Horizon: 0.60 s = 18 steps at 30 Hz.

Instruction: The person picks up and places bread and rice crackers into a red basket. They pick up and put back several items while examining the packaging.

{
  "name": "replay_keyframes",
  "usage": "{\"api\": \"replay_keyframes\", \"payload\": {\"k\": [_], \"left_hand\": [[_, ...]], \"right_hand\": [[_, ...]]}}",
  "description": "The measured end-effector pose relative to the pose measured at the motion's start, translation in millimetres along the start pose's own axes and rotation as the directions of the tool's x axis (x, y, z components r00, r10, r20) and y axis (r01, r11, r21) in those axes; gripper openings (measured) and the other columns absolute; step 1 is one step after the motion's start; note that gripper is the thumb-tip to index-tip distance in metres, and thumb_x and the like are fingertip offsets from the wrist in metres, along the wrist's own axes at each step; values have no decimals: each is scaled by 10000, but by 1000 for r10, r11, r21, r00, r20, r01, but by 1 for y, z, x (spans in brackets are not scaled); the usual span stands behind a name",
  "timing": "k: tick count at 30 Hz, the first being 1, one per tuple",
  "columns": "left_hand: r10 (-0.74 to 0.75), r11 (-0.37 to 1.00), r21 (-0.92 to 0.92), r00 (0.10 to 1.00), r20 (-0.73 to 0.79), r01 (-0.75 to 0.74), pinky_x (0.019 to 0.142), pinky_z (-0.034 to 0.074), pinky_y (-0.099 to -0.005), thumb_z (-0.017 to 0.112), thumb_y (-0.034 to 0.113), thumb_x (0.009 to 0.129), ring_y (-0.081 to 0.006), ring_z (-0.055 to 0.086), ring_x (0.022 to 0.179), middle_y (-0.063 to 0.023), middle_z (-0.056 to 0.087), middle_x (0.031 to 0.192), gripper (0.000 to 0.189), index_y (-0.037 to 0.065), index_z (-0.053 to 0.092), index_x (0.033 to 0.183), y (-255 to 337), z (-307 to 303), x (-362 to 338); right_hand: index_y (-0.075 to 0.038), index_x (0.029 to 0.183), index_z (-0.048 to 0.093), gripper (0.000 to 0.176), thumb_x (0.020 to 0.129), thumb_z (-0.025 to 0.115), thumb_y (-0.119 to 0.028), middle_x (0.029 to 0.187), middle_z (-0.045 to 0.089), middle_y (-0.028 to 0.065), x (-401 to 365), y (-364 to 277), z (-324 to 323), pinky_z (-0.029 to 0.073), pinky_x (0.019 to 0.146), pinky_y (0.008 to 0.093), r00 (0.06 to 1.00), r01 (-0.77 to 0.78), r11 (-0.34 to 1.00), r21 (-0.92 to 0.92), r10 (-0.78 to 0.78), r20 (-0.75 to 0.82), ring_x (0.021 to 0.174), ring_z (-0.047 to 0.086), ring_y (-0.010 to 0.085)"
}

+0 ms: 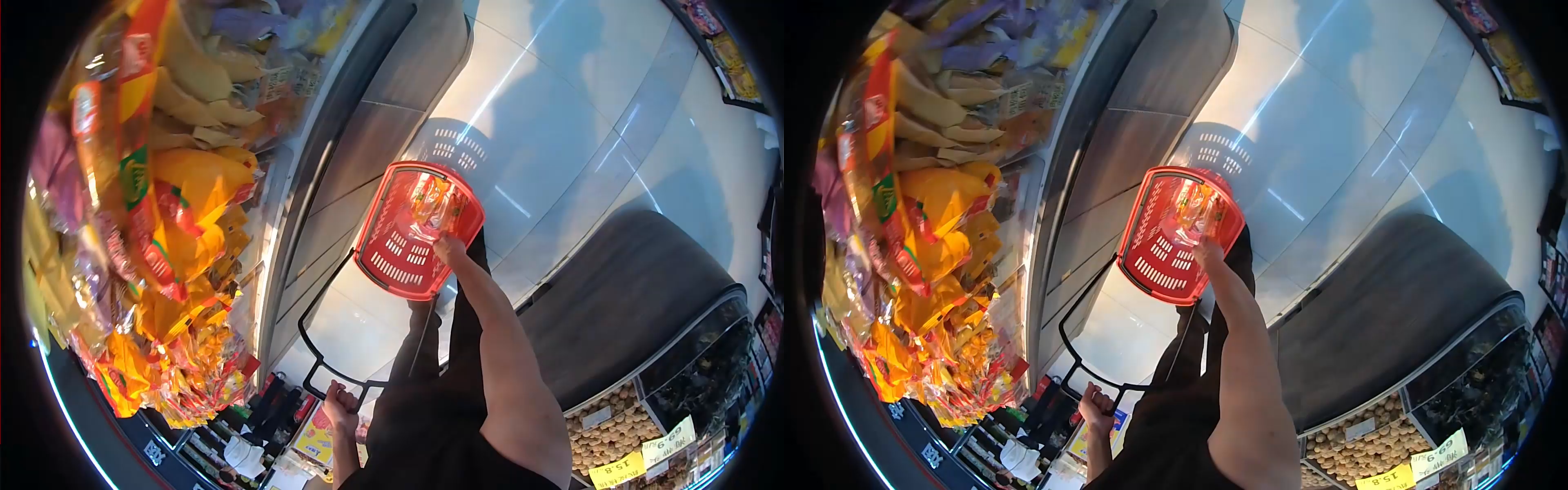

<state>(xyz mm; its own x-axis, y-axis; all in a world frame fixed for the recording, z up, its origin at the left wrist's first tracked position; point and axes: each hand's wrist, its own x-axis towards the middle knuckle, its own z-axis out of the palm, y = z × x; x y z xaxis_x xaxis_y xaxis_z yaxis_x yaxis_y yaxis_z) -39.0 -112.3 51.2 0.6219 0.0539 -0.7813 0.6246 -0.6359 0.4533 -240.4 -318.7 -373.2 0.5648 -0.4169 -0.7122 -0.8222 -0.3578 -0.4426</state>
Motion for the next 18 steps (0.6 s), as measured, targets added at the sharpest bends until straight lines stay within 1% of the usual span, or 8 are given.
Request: {"api": "replay_keyframes", "payload": {"k": [1, 4, 6, 7, 9, 13, 16, 18], "left_hand": [[5, 1000, -12, 1000, 12, -5, 429, 161, -283, 571, 286, 982, -84, 181, 408, 59, 209, 484, 293, 86, 524, 774, 1, 1, 1], [47, 999, -11, 999, 27, -47, 431, 165, -289, 582, 269, 967, -83, 192, 404, 56, 218, 488, 284, 69, 525, 774, 4, 8, 0], [48, 999, 0, 998, 27, -48, 424, 167, -292, 583, 251, 962, -84, 195, 397, 58, 223, 480, 278, 62, 535, 764, 3, 10, -2], [44, 999, -14, 999, 31, -43, 422, 167, -293, 582, 247, 961, -84, 197, 395, 57, 224, 478, 278, 60, 540, 760, 1, 8, 0], [53, 999, -18, 996, 69, -52, 433, 194, -292, 579, 260, 963, -89, 208, 410, 62, 221, 483, 271, 64, 535, 781, -3, 3, 4], [67, 989, -134, 997, 44, -60, 395, 205, -289, 590, 213, 941, -81, 262, 382, 52, 296, 471, 276, 49, 565, 720, -9, -1, 13], [80, 987, -144, 996, 43, -73, 377, 218, -280, 611, 182, 904, -83, 309, 374, 41, 362, 471, 253, 39, 590, 697, -12, -3, 13], [82, 980, -185, 994, 66, -69, 366, 215, -278, 610, 164, 885, -89, 337, 373, 31, 395, 474, 229, 26, 600, 702, -11, -4, 14]], "right_hand": [[-58, 1135, 667, 292, 921, 502, -167, 1199, 647, 187, -9, -3, -8, 535, 892, 444, 993, 66, 980, 188, -82, 82, 1080, 647, 344], [-35, 1045, 668, 230, 870, 550, -126, 1000, 709, 165, -20, -13, 10, 583, 734, 407, 961, 272, 953, 132, -262, -91, 870, 713, 304], [-51, 983, 660, 182, 823, 590, -102, 891, 714, 145, -27, -24, 11, 579, 748, 405, 967, 256, 912, 321, -244, -76, 869, 716, 270], [-58, 948, 642, 155, 815, 597, -124, 822, 714, 128, -45, -28, -6, 576, 721, 410, 938, 345, 897, 275, -317, -142, 824, 720, 255], [-69, 896, 643, 122, 791, 611, -122, 795, 711, 137, -66, -40, -14, 573, 688, 411, 853, 431, 886, 170, -339, -398, 787, 716, 283], [-55, 870, 663, 99, 805, 595, -83, 844, 689, 192, -131, -89, -125, 558, 711, 486, 918, 389, 897, 209, -359, -170, 831, 685, 385], [-63, 951, 636, 133, 872, 610, -166, 797, 668, 225, -179, -132, -187, 543, 677, 507, 754, 645, 744, 177, -580, -309, 789, 669, 427], [-53, 1067, 643, 237, 889, 641, -209, 982, 662, 217, -231, -184, -260, 523, 809, 484, 725, 689, 709, 150, -668, -167, 971, 633, 416]]}}
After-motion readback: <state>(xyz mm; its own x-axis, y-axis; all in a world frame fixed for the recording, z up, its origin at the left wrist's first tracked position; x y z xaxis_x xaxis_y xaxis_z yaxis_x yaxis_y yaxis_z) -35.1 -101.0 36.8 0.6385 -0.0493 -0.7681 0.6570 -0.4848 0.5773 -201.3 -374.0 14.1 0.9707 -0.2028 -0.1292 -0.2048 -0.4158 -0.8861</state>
